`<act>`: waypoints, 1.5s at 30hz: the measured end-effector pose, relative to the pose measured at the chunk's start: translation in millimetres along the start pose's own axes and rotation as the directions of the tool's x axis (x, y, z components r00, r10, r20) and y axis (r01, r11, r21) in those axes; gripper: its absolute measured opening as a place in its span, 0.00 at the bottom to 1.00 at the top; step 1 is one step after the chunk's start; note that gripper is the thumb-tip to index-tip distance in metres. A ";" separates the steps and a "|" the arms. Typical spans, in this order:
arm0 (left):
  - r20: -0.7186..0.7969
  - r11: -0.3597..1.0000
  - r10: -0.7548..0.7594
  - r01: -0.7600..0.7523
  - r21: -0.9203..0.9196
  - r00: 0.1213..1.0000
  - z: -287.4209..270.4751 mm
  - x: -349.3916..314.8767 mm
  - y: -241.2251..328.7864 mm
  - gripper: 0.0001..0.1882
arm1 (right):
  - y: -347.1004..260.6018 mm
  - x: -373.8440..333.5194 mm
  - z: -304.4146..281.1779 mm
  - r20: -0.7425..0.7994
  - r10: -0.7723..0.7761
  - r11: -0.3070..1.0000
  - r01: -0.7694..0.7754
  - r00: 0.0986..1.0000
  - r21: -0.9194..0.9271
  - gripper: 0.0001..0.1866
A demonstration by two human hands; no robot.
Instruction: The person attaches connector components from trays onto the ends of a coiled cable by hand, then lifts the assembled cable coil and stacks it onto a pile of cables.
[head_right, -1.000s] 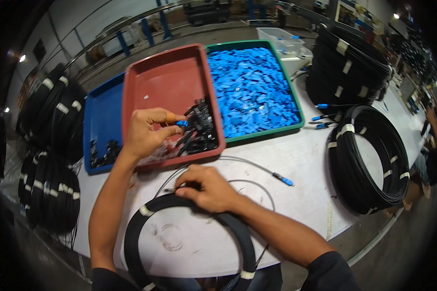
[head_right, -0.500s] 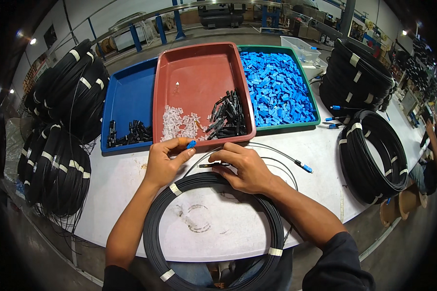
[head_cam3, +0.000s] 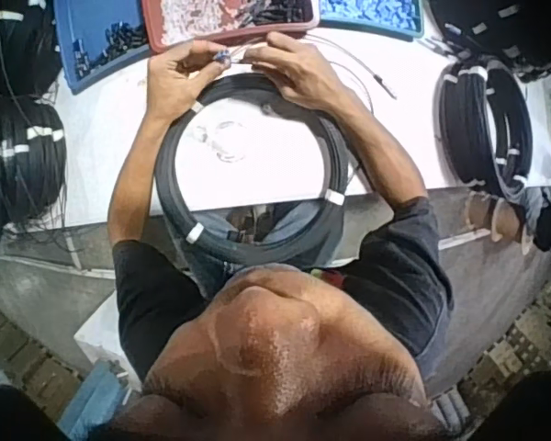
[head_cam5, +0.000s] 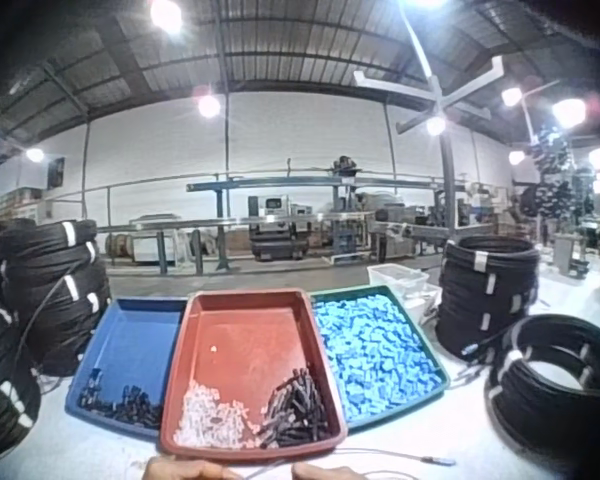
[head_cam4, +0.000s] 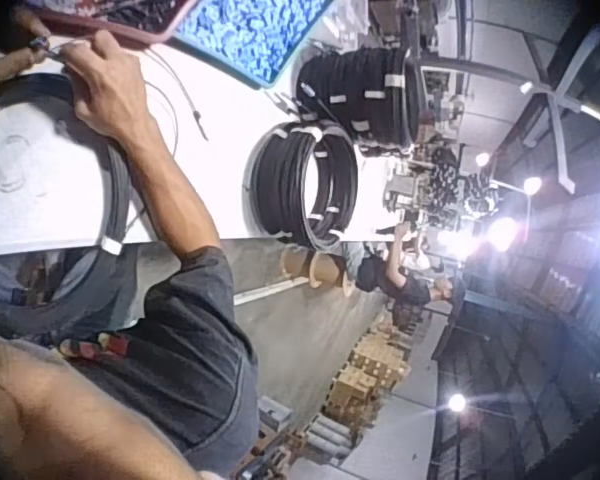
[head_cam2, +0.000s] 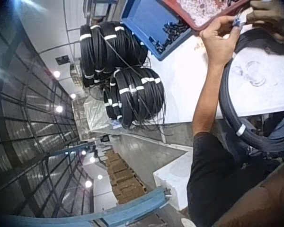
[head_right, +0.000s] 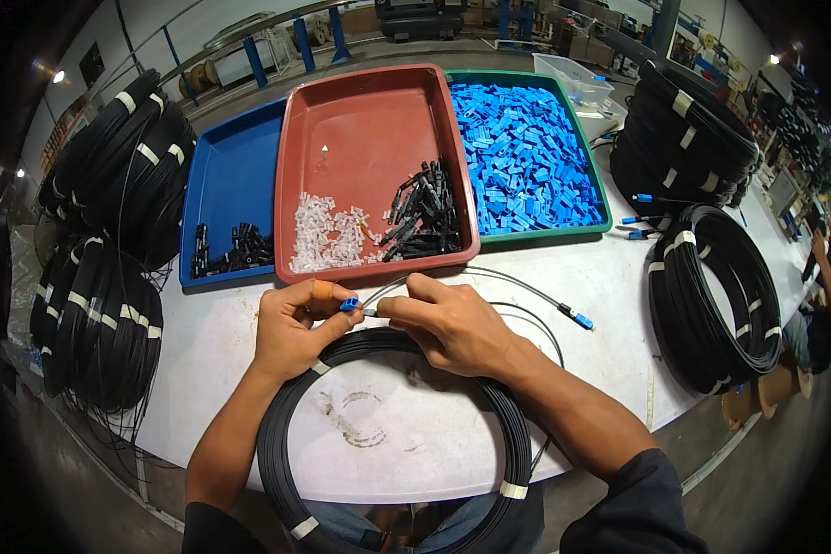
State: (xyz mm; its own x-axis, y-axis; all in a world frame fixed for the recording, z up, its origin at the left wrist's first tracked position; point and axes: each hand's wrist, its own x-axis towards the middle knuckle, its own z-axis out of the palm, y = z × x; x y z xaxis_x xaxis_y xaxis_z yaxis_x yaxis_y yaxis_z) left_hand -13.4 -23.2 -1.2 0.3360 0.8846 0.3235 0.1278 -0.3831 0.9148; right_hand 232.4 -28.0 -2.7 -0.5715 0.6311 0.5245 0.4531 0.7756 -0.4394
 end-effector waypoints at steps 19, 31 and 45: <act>0.022 0.993 -0.071 0.073 -0.097 0.997 2.0 1.5 -6.8 0.12 | 0.1 0.3 -0.2 0.063 0.008 0.994 -0.015 0.998 0.108 0.14; -0.008 0.998 -0.043 0.043 -0.052 0.999 1.8 2.0 -4.2 0.16 | 1.6 -0.1 1.2 0.009 -0.017 0.996 0.016 1.000 0.084 0.13; -0.019 0.951 0.008 -0.014 -0.310 1.000 -0.8 6.8 -18.7 0.14 | 1.8 -0.5 0.9 -0.042 0.002 1.000 -0.001 0.999 0.014 0.14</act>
State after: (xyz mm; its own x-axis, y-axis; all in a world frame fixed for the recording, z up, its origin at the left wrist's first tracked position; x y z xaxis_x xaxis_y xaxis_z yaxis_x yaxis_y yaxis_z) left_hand -14.3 -9.8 -15.9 0.3190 0.8862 0.3358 -0.1726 -0.2941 0.9401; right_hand 232.9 -26.9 -4.4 -0.5417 0.6324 0.5537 0.4440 0.7746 -0.4504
